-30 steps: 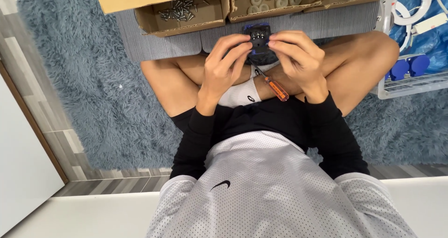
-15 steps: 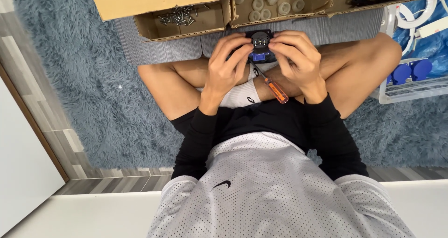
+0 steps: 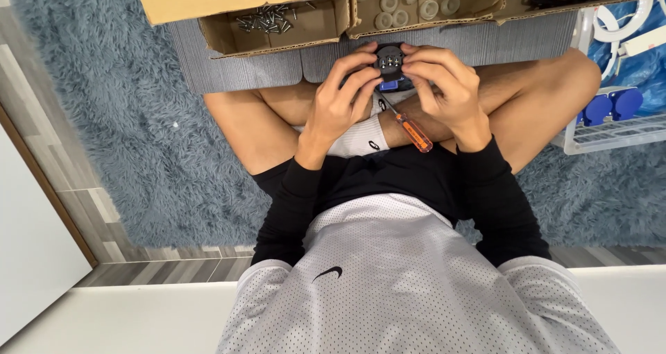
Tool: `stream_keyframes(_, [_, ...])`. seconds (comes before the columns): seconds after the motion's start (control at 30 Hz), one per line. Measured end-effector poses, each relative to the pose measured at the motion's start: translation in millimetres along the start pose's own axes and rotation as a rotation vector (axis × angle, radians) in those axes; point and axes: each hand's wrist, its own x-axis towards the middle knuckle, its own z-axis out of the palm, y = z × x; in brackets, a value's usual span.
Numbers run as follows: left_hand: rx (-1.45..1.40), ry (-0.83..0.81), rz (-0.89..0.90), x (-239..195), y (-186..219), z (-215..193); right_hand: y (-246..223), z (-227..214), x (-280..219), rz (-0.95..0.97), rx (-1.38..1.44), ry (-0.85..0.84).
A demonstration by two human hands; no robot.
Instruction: Assembling electrical socket components using a manual screwdriver while sitting on the floor.
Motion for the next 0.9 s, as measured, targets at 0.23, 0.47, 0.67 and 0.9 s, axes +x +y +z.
stream_keyframes(0.23, [-0.001, -0.014, 0.044, -13.7, -15.5, 5.5, 12.4, 2.8, -12.4, 0.001, 0.061, 0.017])
stream_keyframes(0.47, [-0.015, -0.113, 0.022, -10.2, -15.7, -7.1, 15.1, -3.7, -11.4, -0.023, 0.062, -0.047])
stream_keyframes(0.67, [0.012, -0.14, 0.051, -5.6, -7.0, -18.7, 9.9, -8.6, -7.8, -0.03, 0.055, -0.089])
stream_keyframes(0.9, [-0.054, -0.04, -0.002, 0.5, -0.4, -12.1, 5.1, -7.3, -4.3, -0.035, 0.089, -0.052])
